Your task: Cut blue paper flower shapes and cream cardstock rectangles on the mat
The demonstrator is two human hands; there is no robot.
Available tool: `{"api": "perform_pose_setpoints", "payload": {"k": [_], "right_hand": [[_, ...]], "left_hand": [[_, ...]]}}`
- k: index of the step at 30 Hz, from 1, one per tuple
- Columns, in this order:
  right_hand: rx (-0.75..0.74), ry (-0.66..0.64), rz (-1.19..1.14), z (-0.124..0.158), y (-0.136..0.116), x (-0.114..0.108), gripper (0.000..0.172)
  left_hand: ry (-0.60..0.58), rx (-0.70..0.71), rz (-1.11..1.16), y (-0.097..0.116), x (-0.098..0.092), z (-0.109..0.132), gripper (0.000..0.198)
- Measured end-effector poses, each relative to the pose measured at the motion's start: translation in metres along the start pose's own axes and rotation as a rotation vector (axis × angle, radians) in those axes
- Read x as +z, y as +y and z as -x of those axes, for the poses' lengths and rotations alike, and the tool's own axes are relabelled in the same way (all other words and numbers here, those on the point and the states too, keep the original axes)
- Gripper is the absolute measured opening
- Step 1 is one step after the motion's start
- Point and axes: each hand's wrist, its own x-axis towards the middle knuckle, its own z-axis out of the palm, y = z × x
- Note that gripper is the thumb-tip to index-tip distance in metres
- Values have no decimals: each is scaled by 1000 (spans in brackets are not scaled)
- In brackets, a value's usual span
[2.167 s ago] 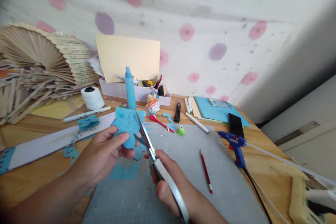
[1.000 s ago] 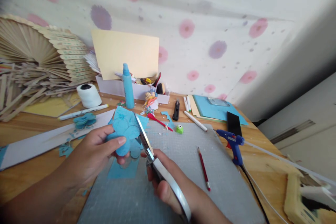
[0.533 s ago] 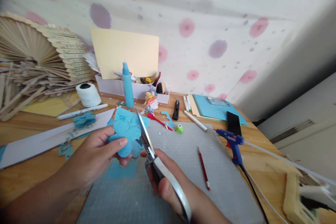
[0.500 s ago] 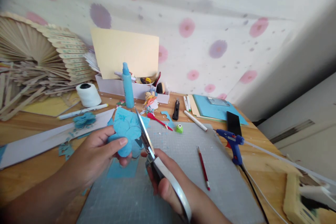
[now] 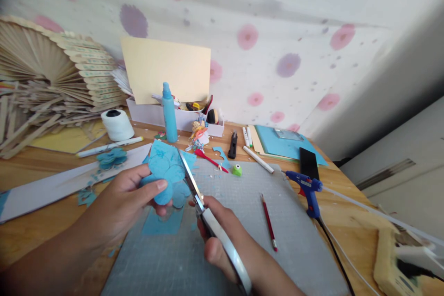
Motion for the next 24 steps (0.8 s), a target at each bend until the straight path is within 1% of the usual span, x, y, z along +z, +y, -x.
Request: {"api": "perform_pose_setpoints", "payload": {"k": [5, 12, 18, 24], "right_hand": [[3, -43, 48, -2, -10, -1, 85], [43, -84, 46, -4, -12, -4, 89], [29, -83, 39, -4, -13, -4, 85], [44, -94, 7, -4, -11, -4, 83]], "left_hand": [[-2, 9, -26, 7, -2, 0, 20], [76, 44, -104, 21, -3, -4, 15], [42, 76, -67, 20, -7, -4, 16], [44, 93, -57, 19, -9, -6, 16]]}}
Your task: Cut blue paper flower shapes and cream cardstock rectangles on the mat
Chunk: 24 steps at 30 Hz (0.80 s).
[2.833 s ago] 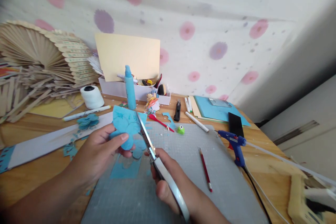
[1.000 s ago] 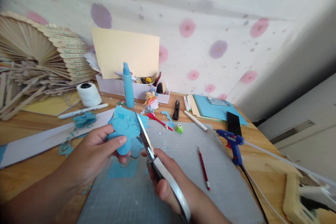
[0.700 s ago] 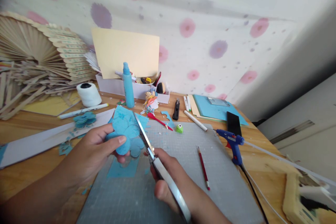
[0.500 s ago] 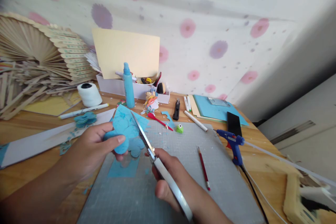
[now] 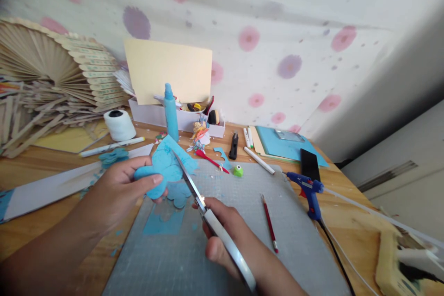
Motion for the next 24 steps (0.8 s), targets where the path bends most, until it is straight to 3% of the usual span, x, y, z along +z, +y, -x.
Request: {"api": "perform_pose_setpoints", "payload": {"k": [24], "right_hand": [[32, 12, 34, 5, 7, 0, 84]], "left_hand": [[129, 86, 141, 1, -3, -2, 11]]}}
